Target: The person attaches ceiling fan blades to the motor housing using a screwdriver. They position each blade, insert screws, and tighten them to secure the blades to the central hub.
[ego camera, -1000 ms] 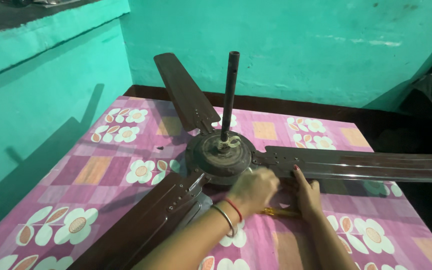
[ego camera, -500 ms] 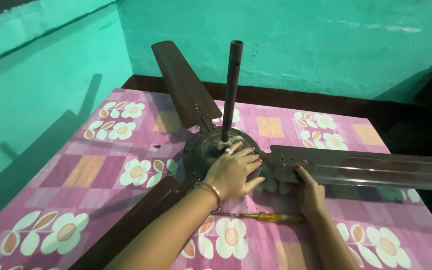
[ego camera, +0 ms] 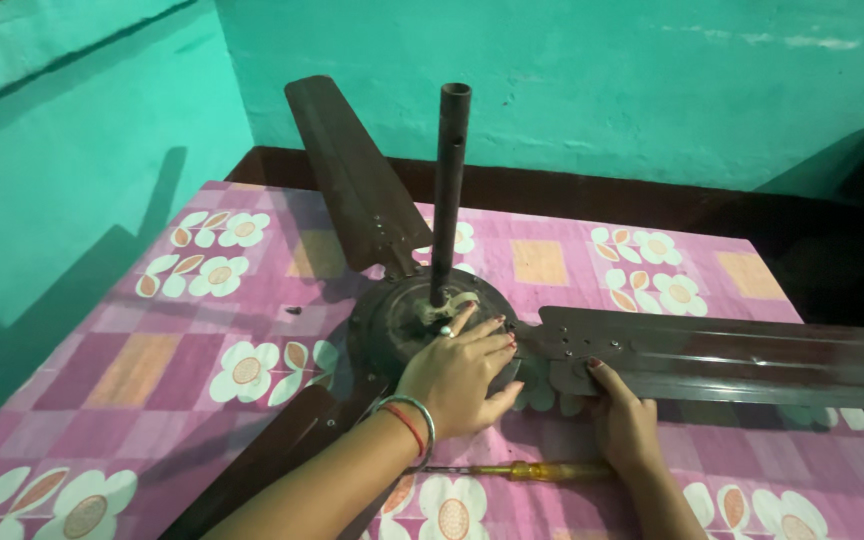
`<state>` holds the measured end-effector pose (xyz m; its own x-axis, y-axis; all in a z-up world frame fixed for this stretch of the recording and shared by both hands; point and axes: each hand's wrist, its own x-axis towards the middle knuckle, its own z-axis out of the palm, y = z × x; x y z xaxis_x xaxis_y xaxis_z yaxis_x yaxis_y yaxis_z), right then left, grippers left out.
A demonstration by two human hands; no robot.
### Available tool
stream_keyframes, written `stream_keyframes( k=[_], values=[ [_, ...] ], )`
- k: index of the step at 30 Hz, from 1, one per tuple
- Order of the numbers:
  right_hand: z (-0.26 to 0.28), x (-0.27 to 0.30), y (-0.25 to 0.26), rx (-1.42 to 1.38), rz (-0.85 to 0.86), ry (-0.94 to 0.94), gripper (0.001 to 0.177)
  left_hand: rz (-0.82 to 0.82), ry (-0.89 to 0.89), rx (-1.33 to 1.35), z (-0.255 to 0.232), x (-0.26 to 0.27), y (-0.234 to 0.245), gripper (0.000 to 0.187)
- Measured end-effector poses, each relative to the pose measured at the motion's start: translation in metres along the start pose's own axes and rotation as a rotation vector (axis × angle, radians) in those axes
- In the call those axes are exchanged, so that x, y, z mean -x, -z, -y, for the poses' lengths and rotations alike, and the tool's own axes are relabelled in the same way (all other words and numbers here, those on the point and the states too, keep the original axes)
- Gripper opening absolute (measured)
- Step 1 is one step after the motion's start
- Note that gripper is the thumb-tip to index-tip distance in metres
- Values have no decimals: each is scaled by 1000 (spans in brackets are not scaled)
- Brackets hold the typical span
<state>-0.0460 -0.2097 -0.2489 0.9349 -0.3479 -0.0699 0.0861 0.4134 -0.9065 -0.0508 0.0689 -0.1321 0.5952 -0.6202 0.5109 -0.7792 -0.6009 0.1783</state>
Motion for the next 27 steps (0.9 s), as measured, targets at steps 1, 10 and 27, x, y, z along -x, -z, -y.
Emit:
stream_keyframes(
  k=[1, 10, 27],
  values=[
    [1, 2, -2, -48, 2, -21, 24, 1, 3, 4, 1, 0, -1, 45],
    [12, 11, -15, 42, -19, -67, 35, -53, -56, 15, 1, 1, 5, 45],
    [73, 78, -61, 1303, 368, -67, 48, -144, 609, -42, 152, 109, 92, 36]
  ],
)
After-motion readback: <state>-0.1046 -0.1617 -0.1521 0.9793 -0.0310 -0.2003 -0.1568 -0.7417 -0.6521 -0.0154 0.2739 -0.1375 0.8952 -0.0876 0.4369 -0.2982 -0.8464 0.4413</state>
